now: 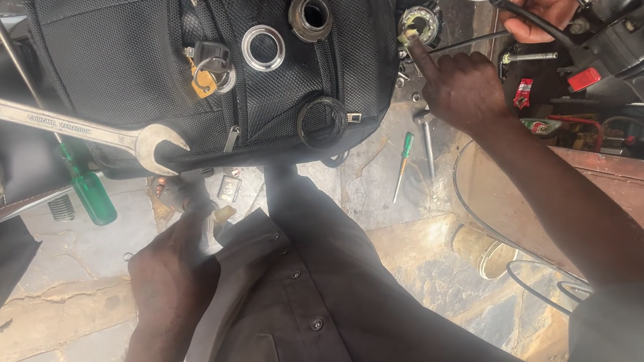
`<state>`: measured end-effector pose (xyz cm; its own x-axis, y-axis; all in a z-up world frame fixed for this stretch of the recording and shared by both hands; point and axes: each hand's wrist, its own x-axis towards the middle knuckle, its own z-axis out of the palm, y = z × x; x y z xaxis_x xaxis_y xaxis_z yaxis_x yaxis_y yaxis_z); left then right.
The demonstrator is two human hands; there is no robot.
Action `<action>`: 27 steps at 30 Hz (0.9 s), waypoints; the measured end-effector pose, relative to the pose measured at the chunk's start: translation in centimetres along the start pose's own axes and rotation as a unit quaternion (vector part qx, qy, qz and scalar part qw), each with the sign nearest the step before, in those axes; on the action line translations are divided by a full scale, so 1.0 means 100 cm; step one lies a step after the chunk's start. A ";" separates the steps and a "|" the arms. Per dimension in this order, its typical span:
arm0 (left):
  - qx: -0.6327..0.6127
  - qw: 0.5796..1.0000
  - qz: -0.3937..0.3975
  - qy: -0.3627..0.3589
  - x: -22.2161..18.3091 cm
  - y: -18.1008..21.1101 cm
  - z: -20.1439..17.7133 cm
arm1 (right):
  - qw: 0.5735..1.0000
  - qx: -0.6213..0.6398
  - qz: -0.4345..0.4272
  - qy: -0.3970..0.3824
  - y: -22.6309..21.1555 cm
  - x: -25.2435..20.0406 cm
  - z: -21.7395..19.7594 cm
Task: Applying grease to motorcycle steering bearings and reassembling the headstock components.
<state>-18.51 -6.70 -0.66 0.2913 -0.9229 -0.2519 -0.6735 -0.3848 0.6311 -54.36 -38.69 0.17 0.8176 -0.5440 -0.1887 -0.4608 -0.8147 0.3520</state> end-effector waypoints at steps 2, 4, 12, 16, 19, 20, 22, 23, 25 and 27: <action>-0.007 1.000 -0.011 -0.009 -0.003 -0.004 0.001 | 0.999 -0.048 -0.015 -0.014 -0.002 -0.003 -0.010; -0.008 1.000 -0.014 -0.011 -0.003 -0.006 0.001 | 0.999 -0.036 -0.019 -0.001 -0.001 -0.009 -0.015; -0.020 1.000 -0.009 -0.010 -0.001 -0.003 0.005 | 0.764 0.615 0.192 -0.030 0.001 -0.012 0.009; 0.013 0.999 -0.020 -0.042 0.000 0.002 0.004 | 0.381 0.901 0.210 0.001 -0.004 -0.015 0.024; 0.011 0.999 -0.018 -0.043 0.001 0.002 0.001 | 0.290 0.937 0.191 0.029 -0.003 -0.026 0.033; 0.001 0.999 -0.013 -0.038 0.001 0.002 0.000 | 0.261 0.949 0.173 0.044 -0.003 -0.032 0.035; -0.004 0.999 -0.011 -0.039 0.002 0.003 0.003 | 0.246 0.952 0.175 0.050 -0.004 -0.038 0.033; -0.011 0.999 -0.010 -0.039 0.003 0.003 0.004 | 0.232 0.955 0.175 0.055 -0.004 -0.040 0.031; -0.007 0.999 -0.008 -0.042 0.004 0.004 0.006 | 0.261 0.947 0.174 0.068 -0.008 -0.037 0.029; -0.003 0.999 -0.007 -0.046 0.006 0.005 0.008 | 0.290 0.938 0.174 0.081 -0.010 -0.033 0.028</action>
<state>-19.23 -7.50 -1.10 0.2366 -0.9151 -0.3266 -0.6656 -0.3975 0.6316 -57.54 -36.70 -2.12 0.5445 -0.7656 -0.3426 0.2210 0.5250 -0.8219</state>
